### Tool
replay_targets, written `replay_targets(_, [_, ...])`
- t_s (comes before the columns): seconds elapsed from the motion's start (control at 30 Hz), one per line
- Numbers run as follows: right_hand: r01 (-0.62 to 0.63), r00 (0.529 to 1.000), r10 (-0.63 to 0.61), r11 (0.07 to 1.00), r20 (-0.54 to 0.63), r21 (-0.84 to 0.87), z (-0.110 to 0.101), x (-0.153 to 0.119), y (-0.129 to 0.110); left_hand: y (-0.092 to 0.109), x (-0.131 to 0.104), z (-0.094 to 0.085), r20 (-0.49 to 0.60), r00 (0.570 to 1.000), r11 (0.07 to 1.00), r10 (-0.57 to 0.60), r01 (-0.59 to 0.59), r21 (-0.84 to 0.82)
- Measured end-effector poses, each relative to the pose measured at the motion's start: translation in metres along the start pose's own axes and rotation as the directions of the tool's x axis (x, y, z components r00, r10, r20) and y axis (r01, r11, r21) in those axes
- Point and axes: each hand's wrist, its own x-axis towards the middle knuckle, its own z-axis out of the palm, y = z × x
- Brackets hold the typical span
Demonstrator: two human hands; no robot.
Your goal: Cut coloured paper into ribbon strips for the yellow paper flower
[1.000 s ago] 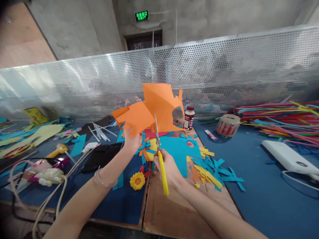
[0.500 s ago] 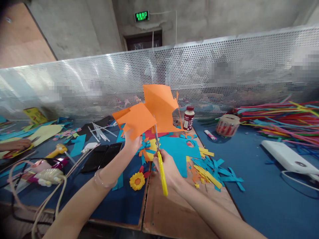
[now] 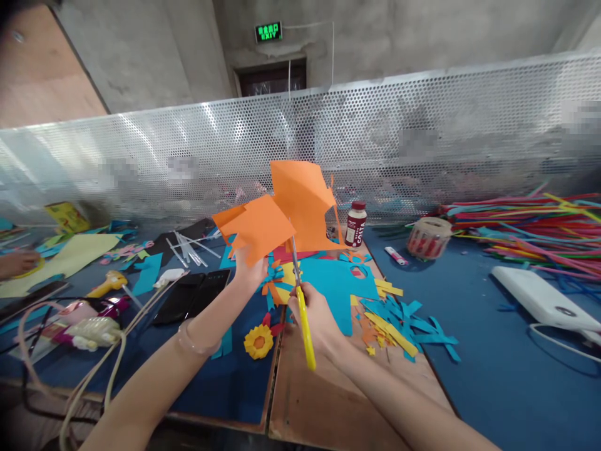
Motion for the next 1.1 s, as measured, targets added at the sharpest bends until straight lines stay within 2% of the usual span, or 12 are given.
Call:
replay_targets(0.13, [0.005,1.0,-0.005,1.0,-0.003,0.015,0.0,-0.001,-0.002,-0.001,0.001,-0.002,0.047,0.999,1.0,0.009,-0.008,-0.022])
replay_targets(0.33, [-0.085,0.996,0.085,0.996,0.007,0.033,0.001,-0.005,-0.019,-0.001,0.001,-0.001,0.047,0.999,1.0,0.001,-0.001,0.004])
replay_targets(0.57, [-0.107,0.994,0.107,0.994,-0.008,-0.003,0.001,-0.006,-0.025,0.001,-0.002,0.0,0.021,1.0,1.0,-0.02,0.02,-0.021])
replay_targets(0.73, [-0.087,0.996,0.085,0.994,-0.028,-0.061,0.001,-0.004,-0.019,0.0,-0.001,0.001,0.039,0.999,1.0,0.008,-0.007,-0.008])
replay_targets(0.93, [-0.096,0.995,0.095,0.994,-0.027,-0.049,0.0,-0.006,-0.018,-0.001,0.003,0.001,0.034,0.995,0.988,0.096,-0.099,0.116])
replay_targets(1.1, [-0.094,0.995,0.093,0.994,-0.034,-0.045,0.001,-0.007,-0.02,-0.004,0.006,-0.001,0.049,0.992,0.984,0.119,-0.124,0.13])
